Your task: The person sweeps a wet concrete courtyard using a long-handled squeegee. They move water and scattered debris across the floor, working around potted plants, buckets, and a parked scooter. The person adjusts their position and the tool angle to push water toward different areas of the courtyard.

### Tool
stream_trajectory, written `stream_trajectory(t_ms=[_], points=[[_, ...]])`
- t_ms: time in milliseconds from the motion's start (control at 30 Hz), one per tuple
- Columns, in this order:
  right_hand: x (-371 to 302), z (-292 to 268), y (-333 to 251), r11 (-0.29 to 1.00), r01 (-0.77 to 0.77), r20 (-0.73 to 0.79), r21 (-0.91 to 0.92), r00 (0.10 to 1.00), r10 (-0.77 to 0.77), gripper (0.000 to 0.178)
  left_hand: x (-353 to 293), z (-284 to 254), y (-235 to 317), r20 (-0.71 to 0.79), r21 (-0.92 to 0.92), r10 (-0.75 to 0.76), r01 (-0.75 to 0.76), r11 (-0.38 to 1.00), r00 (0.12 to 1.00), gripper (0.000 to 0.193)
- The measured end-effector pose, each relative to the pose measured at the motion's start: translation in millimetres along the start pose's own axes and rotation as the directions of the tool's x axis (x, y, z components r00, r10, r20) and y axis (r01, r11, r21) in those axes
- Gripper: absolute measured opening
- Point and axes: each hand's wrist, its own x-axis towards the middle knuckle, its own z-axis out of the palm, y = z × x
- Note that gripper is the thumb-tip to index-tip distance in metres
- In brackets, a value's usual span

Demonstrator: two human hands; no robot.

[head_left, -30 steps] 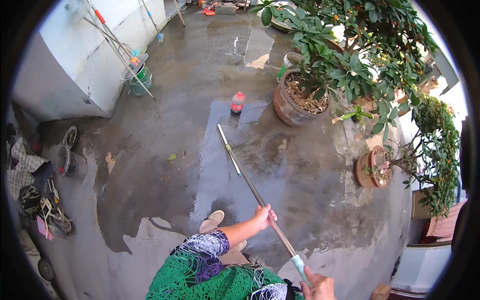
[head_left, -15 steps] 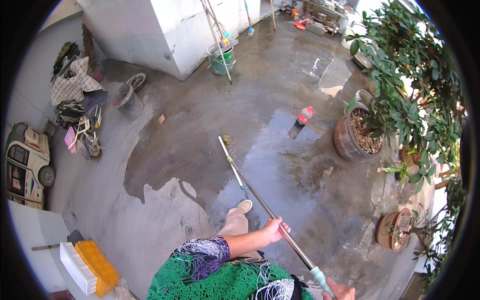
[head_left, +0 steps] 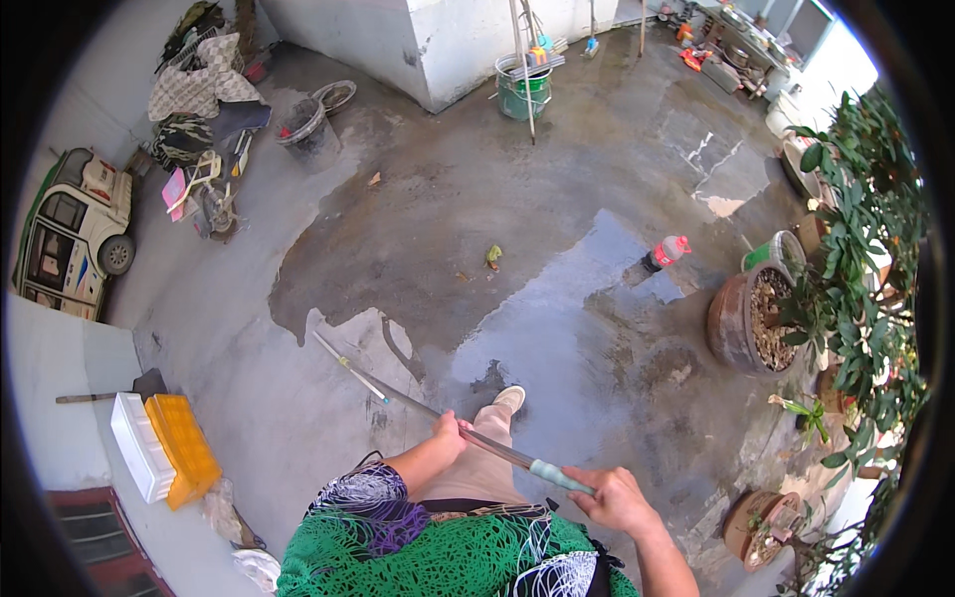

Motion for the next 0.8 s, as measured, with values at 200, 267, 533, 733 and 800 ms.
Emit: stream_trajectory(t_ms=[200, 267, 533, 733, 800], points=[[51, -39, -5, 0.991, -0.137, -0.037, -0.007, 0.990, 0.137, 0.031, -6, 78, -2, -0.169, 0.106, 0.185, -0.169, 0.980, 0.968, 0.016], [55, -62, -4, 0.995, -0.104, -0.106, -0.012, 0.989, 0.102, 0.029, -12, 108, -16, -0.111, 0.092, 0.205, -0.195, 0.976, 0.972, 0.017], [41, -111, -25, 0.993, -0.107, -0.269, -0.045, 0.959, 0.091, 0.030, -66, 192, -50, 0.141, 0.113, 0.122, -0.138, 0.984, 0.983, 0.029], [15, -84, -66, 0.970, -0.077, -0.256, -0.229, 0.967, 0.016, 0.033, -70, 185, -46, 0.249, 0.059, 0.142, -0.162, 0.985, 0.958, 0.030], [6, -63, -77, 0.993, -0.056, -0.241, -0.108, 0.970, 0.029, 0.033, -60, 162, -35, 0.346, -0.014, 0.106, -0.108, 0.994, 0.932, 0.026]])
